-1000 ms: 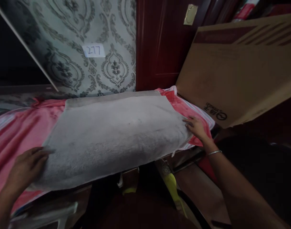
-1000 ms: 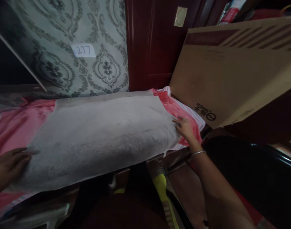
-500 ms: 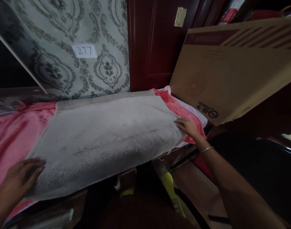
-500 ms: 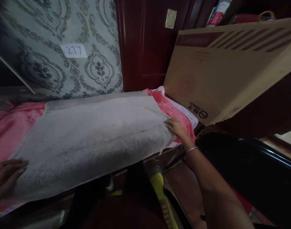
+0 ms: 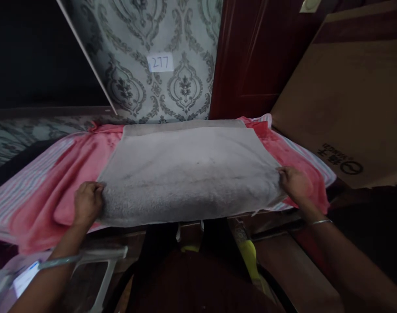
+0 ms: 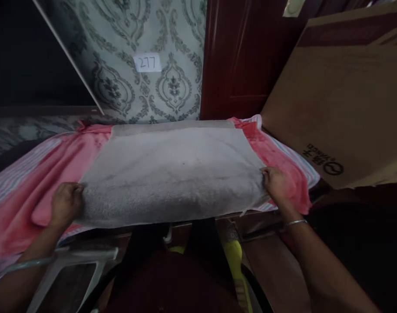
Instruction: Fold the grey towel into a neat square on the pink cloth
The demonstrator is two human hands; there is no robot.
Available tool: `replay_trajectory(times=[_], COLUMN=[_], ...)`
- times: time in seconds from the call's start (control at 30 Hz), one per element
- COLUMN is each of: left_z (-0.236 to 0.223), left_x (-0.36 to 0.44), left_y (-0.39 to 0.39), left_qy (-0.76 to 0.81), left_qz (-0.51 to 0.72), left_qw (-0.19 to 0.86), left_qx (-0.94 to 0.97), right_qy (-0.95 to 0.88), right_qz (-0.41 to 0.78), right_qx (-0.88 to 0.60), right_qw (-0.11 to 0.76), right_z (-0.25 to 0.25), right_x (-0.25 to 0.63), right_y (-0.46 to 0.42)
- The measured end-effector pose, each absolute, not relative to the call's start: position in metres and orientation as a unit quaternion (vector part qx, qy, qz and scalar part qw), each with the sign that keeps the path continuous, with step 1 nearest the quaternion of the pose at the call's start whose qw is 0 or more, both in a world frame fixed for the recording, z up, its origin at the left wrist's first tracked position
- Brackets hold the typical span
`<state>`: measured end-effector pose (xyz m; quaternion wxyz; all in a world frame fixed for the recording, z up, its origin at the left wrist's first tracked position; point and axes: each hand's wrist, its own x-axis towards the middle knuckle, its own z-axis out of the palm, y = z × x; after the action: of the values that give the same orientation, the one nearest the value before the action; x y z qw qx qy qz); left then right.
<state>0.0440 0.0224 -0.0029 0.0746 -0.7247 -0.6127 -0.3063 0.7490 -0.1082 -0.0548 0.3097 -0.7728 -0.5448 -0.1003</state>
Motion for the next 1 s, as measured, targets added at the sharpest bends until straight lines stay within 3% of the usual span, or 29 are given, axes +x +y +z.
replay_trajectory(times=[0.3, 0.67, 1.0], left_z=[0.015, 0.049, 0.130], left_x=[0.047, 0.044, 0.049], left_y=[-0.003, -0.026, -0.023], left_qy=[-0.623, -0.665, -0.731], left_qz=[-0.346, -0.376, -0.311], left_qw=[0.072, 0.112, 0.141], left_qx=[-0.698, -0.636, -0.591], right_qy=[-0.481, -0.457, -0.456], right_qz=[-0.066, -0.169, -0.190], right_qx=[-0.812, -0.802, -0.800], right_qw=[0.324, 0.346, 0.340], right_z=[-0.018, 0.000, 0.040], right_x=[0.731, 0.736, 0.741], right_y=[-0.133, -0.153, -0.147])
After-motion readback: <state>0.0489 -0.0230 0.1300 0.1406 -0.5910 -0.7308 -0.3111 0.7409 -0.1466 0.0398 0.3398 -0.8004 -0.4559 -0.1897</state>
